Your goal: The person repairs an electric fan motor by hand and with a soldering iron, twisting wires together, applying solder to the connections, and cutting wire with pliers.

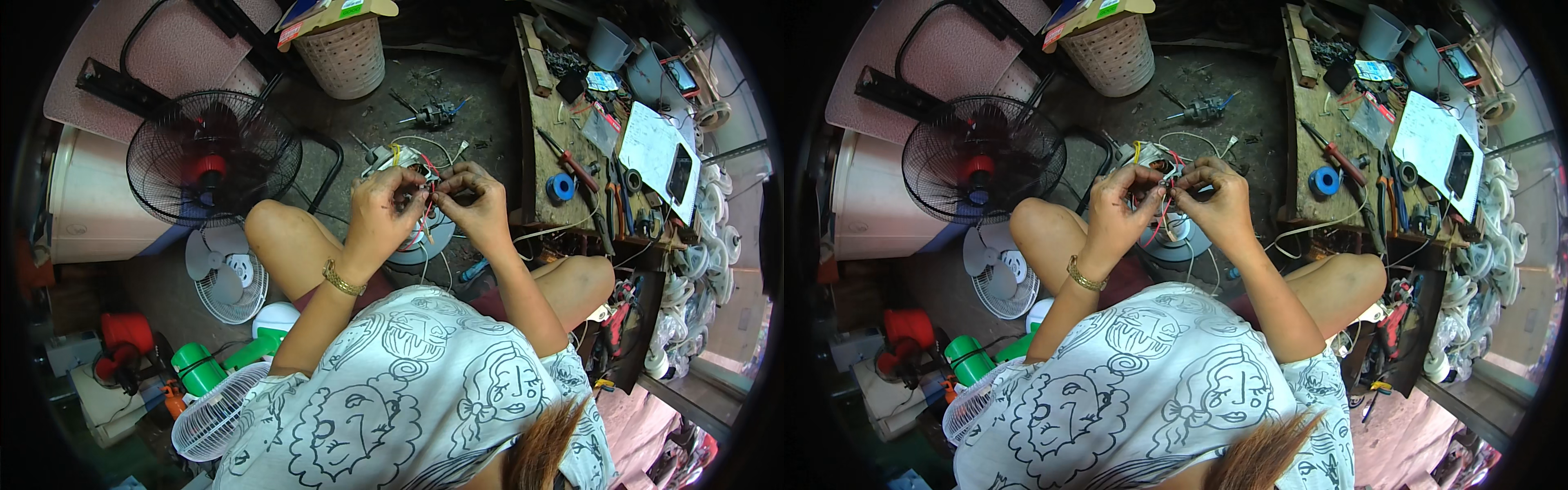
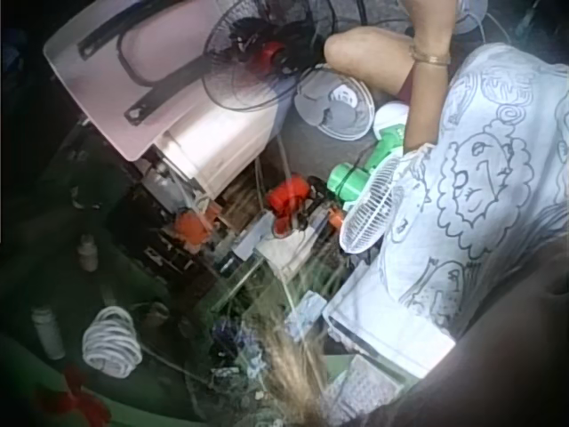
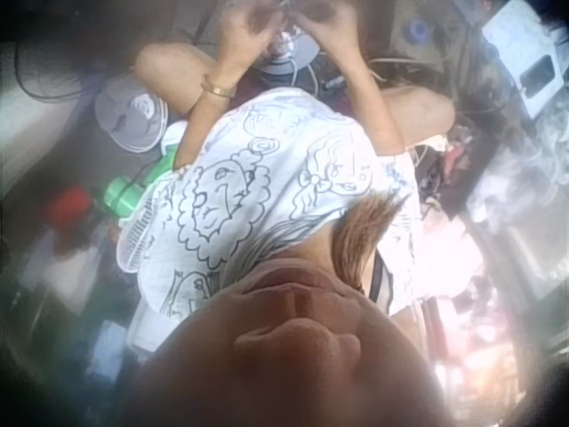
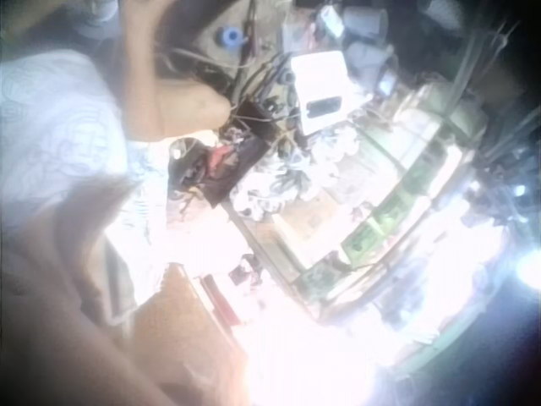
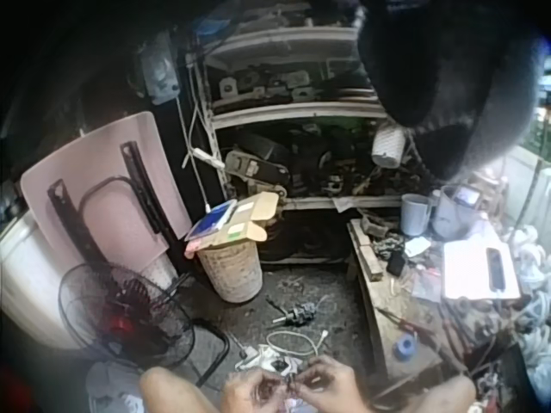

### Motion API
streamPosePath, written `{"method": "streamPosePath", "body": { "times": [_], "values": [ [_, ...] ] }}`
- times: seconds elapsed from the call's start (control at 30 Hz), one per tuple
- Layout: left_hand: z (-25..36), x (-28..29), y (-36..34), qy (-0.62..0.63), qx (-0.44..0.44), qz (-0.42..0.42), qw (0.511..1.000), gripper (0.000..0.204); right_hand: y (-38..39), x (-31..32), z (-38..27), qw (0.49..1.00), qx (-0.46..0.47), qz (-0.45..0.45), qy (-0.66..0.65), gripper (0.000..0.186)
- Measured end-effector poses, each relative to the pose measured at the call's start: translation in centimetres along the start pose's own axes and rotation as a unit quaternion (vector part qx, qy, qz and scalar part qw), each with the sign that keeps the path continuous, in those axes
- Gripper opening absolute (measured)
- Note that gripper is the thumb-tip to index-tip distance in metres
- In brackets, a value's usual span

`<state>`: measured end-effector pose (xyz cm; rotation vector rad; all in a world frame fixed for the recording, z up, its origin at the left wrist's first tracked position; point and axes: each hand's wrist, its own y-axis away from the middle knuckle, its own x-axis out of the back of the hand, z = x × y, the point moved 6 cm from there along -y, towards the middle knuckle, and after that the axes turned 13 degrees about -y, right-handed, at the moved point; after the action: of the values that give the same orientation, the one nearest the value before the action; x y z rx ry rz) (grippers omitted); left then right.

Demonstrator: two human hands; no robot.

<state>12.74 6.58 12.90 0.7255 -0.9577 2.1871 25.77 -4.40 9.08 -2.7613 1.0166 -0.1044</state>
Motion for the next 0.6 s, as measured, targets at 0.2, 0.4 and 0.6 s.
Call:
{"method": "streamPosePath", "body": {
  "times": [0.2,0.4,0.6],
  "values": [
    [-0.6,-0.6,-1.4,-0.031,-0.005,-0.093,0.995,0.018,0.2,-0.3,-1.2,0.997,0.049,0.010,0.064,0.015],
    [0.4,-0.2,-2.1,-0.097,-0.044,-0.111,0.988,0.016,0.5,-0.5,-0.8,0.998,0.034,0.019,0.056,0.017],
    [0.5,-0.2,-2.8,-0.108,-0.019,-0.144,0.984,0.018,0.4,-0.6,-0.8,0.998,0.033,0.017,0.045,0.012]
  ]
}}
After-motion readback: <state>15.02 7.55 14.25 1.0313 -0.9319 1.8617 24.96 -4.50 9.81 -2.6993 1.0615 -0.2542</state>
